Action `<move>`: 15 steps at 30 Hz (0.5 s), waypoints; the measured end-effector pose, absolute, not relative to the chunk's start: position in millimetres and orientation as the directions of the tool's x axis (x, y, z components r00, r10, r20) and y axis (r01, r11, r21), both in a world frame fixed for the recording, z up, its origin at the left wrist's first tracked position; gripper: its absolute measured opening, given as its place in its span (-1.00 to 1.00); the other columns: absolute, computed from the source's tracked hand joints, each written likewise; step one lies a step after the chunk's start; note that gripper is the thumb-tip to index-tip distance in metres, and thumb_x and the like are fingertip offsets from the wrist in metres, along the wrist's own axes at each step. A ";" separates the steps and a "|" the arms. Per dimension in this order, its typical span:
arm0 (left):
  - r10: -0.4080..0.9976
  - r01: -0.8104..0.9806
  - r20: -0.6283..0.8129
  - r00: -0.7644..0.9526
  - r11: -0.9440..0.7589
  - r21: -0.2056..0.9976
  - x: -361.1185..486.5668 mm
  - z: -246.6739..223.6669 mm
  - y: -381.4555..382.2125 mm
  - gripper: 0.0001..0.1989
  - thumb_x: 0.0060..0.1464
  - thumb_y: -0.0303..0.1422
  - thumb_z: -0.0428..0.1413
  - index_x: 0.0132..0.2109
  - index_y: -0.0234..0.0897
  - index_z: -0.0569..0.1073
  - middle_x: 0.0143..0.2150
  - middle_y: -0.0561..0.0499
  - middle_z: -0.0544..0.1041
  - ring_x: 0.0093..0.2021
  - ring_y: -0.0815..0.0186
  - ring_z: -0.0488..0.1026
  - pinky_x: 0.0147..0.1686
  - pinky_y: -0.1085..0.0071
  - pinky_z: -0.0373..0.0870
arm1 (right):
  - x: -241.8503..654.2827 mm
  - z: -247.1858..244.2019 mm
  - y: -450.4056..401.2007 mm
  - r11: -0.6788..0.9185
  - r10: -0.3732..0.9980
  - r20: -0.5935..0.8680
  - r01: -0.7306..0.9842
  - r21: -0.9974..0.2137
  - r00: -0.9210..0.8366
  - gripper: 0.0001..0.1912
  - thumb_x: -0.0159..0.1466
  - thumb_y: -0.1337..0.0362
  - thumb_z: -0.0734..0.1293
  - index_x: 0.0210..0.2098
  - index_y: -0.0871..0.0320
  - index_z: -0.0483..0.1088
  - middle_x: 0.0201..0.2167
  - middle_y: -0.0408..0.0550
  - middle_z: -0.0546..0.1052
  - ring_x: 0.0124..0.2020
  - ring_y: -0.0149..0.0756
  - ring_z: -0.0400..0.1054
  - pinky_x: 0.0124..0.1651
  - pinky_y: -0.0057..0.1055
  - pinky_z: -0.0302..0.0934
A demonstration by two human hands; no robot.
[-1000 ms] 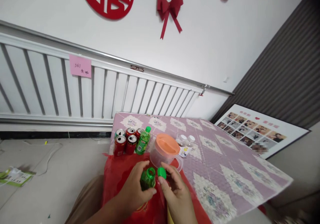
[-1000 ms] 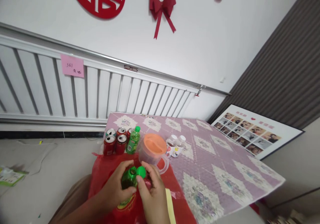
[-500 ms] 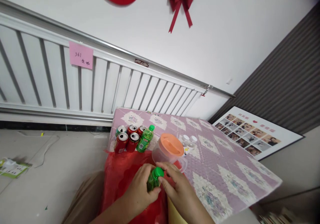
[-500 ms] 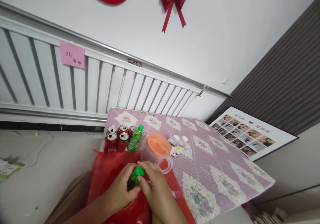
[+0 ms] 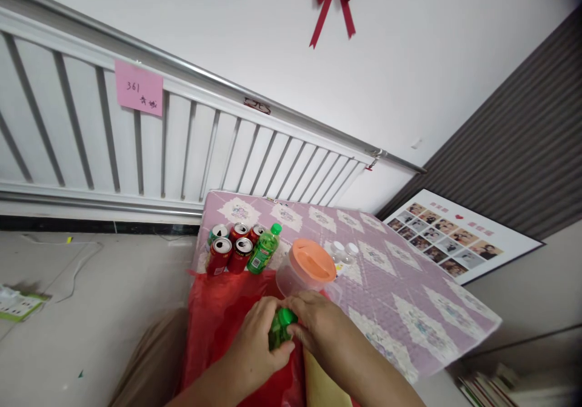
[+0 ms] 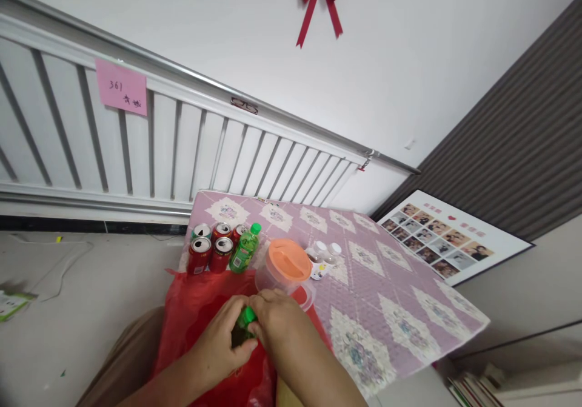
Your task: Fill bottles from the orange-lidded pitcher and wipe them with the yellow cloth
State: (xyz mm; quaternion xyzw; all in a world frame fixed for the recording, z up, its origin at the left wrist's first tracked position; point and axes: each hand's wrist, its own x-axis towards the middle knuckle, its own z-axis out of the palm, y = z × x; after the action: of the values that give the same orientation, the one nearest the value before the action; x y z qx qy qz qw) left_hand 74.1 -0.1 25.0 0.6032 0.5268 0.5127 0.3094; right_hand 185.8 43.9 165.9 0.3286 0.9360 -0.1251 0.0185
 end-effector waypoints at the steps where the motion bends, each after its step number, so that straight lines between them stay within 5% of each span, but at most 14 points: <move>1: 0.953 0.319 0.294 -0.076 -0.256 0.913 74.0 25.5 -0.4 -0.58 -0.14 -0.53 0.10 -0.06 -0.21 0.32 -0.08 -0.07 0.44 -0.04 0.13 0.38 0.01 0.17 0.32 | 184.5 166.0 43.5 0.743 0.628 -0.135 0.642 -0.190 -0.767 -0.87 0.18 0.44 0.36 -0.26 0.19 0.48 -0.27 0.02 0.58 -0.23 -0.21 0.44 -0.14 -0.36 0.26; 4: 0.947 0.311 0.313 -0.071 -0.277 0.909 74.1 26.0 -1.4 -0.59 -0.13 -0.54 0.09 -0.07 -0.20 0.32 -0.11 -0.05 0.44 -0.07 0.14 0.39 -0.03 0.18 0.33 | 182.3 161.9 40.6 0.704 0.695 -0.148 0.708 -0.062 -0.704 -0.94 0.21 0.35 0.37 -0.32 0.21 0.46 -0.32 0.04 0.58 -0.29 -0.17 0.46 -0.23 -0.35 0.26; 9: 0.928 0.285 0.360 -0.095 -0.321 0.903 74.8 24.4 -0.4 -0.62 -0.14 -0.56 0.08 -0.12 -0.21 0.33 -0.13 -0.06 0.45 -0.08 0.14 0.40 -0.03 0.19 0.34 | 179.7 148.6 33.9 0.577 0.815 -0.022 0.808 0.122 -0.579 -0.78 0.27 0.15 0.29 -0.35 0.17 0.43 -0.40 0.07 0.57 -0.32 -0.01 0.49 -0.33 -0.26 0.26; 12: 0.921 0.283 0.379 -0.091 -0.341 0.897 74.8 22.1 1.3 -0.64 -0.14 -0.57 0.09 -0.13 -0.21 0.33 -0.16 -0.04 0.45 -0.10 0.16 0.41 -0.06 0.22 0.36 | 182.5 143.2 31.7 0.521 0.853 0.038 0.854 -0.005 -0.520 -0.75 0.23 0.09 0.32 -0.33 0.17 0.46 -0.38 0.08 0.58 -0.28 0.02 0.49 -0.29 -0.20 0.31; 15: 0.911 0.293 0.400 -0.098 -0.358 0.887 75.2 17.0 1.8 -0.66 -0.12 -0.56 0.08 -0.13 -0.21 0.33 -0.15 -0.04 0.45 -0.11 0.16 0.42 -0.07 0.23 0.37 | 191.5 136.9 30.4 0.524 0.844 0.087 0.782 -0.337 -0.529 -0.53 0.15 0.12 0.40 0.01 0.19 0.41 -0.04 0.16 0.54 -0.01 0.03 0.42 0.00 -0.10 0.30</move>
State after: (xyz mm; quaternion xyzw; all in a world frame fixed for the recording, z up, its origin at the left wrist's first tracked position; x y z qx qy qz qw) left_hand 75.2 1.8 17.0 0.6107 0.4927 0.5533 0.2795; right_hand 191.5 30.4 136.9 0.4702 0.8646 -0.1293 -0.1208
